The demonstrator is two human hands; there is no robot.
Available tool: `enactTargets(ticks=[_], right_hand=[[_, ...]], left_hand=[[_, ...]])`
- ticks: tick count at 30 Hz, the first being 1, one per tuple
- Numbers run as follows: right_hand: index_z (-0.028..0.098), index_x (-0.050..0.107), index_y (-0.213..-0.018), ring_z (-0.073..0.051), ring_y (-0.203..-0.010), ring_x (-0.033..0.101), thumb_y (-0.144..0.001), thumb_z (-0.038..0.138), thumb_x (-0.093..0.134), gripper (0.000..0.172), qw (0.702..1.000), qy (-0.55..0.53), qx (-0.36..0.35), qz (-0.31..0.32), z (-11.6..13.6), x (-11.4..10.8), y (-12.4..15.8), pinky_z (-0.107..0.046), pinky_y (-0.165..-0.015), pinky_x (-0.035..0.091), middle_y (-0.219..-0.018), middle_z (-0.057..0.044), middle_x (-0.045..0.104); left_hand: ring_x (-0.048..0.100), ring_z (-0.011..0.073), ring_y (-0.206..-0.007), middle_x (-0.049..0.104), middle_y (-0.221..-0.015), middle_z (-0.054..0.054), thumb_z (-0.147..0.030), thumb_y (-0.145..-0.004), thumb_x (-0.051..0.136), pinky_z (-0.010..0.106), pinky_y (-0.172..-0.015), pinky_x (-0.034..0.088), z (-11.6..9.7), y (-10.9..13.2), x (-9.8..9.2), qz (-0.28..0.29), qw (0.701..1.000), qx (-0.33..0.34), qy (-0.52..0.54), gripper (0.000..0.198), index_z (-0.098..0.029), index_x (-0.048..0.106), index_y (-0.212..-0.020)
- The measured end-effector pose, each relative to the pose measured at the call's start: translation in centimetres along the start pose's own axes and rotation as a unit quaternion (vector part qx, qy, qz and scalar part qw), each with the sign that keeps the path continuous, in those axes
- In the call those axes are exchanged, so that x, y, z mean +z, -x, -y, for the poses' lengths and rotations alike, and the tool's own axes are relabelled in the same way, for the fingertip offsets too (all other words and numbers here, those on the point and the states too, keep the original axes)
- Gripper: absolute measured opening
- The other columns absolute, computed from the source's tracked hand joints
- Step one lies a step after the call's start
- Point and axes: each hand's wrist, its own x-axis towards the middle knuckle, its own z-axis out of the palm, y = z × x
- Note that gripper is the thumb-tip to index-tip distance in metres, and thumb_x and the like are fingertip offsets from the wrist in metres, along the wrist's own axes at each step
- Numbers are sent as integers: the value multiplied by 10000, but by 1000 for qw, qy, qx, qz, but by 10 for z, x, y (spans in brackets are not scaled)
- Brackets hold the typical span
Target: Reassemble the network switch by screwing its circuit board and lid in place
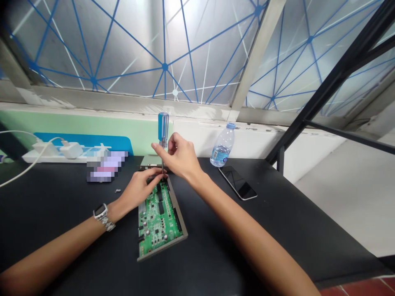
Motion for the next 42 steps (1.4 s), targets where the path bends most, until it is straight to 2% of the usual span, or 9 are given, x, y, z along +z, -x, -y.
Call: enactTargets(ticks=[3,6,11,14,17,23,28,34,42], right_hand=[[228,391,-668,-104,-510,409,-862,524,643,435,999,28,-20,-18,4,-1,0,-268,-528,330,-554,55,441],[226,418,-669,-113,-517,436,-861,521,644,419,998,56,-28,-21,5,-2,-1,-271,-524,320,-562,44,473],[222,460,-719,-131,-539,531,-856,541,640,391,999,24,-15,28,4,-6,-6,-270,-532,368,-607,27,545],[215,504,-777,-123,-524,534,-864,541,632,361,998,-10,-10,66,2,-9,-8,-269,-519,382,-653,18,573],[213,526,-807,-122,-523,533,-868,539,631,348,998,-16,-9,67,1,-10,-7,-274,-522,390,-671,11,583],[214,495,-733,-134,-553,543,-849,549,657,390,998,4,-22,54,0,-11,-8,-287,-554,407,-608,16,569],[208,514,-727,-124,-537,522,-851,536,661,381,998,9,-26,59,1,-12,-9,-280,-537,393,-605,19,563],[198,602,-889,-107,-538,500,-883,503,633,307,994,-52,-16,100,-1,-11,-10,-269,-525,381,-719,11,583],[179,592,-923,-102,-593,505,-875,479,655,310,983,-136,-31,117,-11,-6,-13,-261,-572,417,-723,27,537]], left_hand=[[719,234,-988,771,-1086,36,-351,-979,514,349,-905,544,0,0,0,1,1000,2,4,251,-238,711,-1087],[715,236,-997,767,-1102,36,-348,-980,515,352,-908,544,0,0,-1,2,1000,-3,6,253,-239,711,-1097],[704,238,-1017,756,-1118,42,-350,-982,506,355,-916,539,2,0,0,9,1000,-3,0,256,-238,700,-1105],[686,231,-1032,729,-1142,48,-245,-954,502,357,-926,529,3,0,-3,20,999,28,-33,246,-230,660,-1142],[663,236,-1039,678,-1181,67,-132,-882,492,361,-885,535,6,1,-8,35,994,51,-95,344,-216,615,-1193],[629,254,-1027,698,-1036,57,-198,-951,457,386,-860,519,14,0,-15,76,985,59,-144,275,-218,682,-1108],[616,247,-999,693,-1010,64,-189,-974,433,376,-854,509,16,-2,-13,82,983,71,-149,296,-214,692,-1116],[595,243,-977,679,-1015,75,-149,-984,404,375,-858,495,16,-2,-14,92,980,92,-150,301,-190,670,-1120],[571,246,-960,663,-1012,78,-132,-992,396,388,-860,488,17,-3,-15,100,975,121,-156,283,-173,644,-1123]])
